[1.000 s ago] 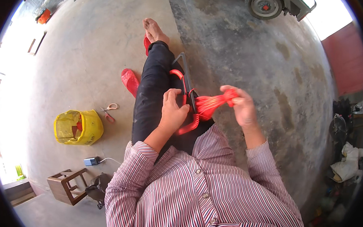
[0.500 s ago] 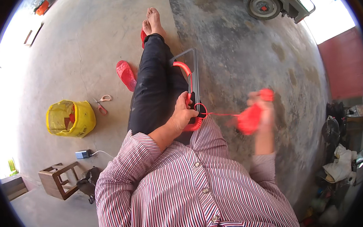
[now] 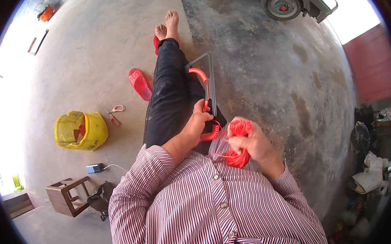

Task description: The person wraps plastic cord around the frame of a hand saw by hand, repeatedly passing the cord bundle through and around the frame.

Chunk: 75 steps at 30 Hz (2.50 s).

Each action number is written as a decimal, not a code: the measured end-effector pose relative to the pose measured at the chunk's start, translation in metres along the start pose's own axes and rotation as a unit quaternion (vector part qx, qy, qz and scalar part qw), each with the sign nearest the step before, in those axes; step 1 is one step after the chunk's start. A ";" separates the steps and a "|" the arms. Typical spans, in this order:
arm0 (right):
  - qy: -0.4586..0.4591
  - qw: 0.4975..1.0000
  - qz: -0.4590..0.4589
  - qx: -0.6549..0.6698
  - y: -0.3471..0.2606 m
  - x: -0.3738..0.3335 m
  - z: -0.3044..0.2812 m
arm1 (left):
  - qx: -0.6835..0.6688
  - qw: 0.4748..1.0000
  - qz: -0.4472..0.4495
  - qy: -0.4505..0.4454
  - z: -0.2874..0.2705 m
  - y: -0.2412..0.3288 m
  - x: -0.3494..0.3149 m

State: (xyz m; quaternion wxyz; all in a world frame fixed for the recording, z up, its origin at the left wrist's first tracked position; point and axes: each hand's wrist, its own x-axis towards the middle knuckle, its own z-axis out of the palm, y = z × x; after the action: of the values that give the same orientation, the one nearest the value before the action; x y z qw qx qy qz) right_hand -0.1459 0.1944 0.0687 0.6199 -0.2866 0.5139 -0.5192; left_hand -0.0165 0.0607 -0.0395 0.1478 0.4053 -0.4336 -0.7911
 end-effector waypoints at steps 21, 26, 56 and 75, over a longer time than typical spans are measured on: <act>-0.044 0.896 -0.148 -0.415 -0.022 0.032 -0.033 | 0.109 0.987 0.090 0.073 -0.023 0.030 -0.017; 0.030 0.839 -0.078 -0.538 0.047 0.071 -0.016 | 0.204 0.979 -0.013 -0.005 -0.016 0.015 -0.023; 0.284 0.914 -0.280 0.079 -0.052 -0.091 -0.106 | -0.138 0.974 -0.171 -0.052 -0.021 0.015 -0.011; -0.112 0.983 0.020 0.146 0.046 0.054 -0.080 | 0.242 0.888 0.391 0.027 -0.044 0.084 -0.047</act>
State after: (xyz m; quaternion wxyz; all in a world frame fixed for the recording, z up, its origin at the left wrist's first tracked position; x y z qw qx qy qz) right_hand -0.2083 0.1712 -0.0150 0.7190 -0.2391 0.3652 -0.5408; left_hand 0.0372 0.0139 0.0393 0.3538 0.2479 -0.7308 -0.5285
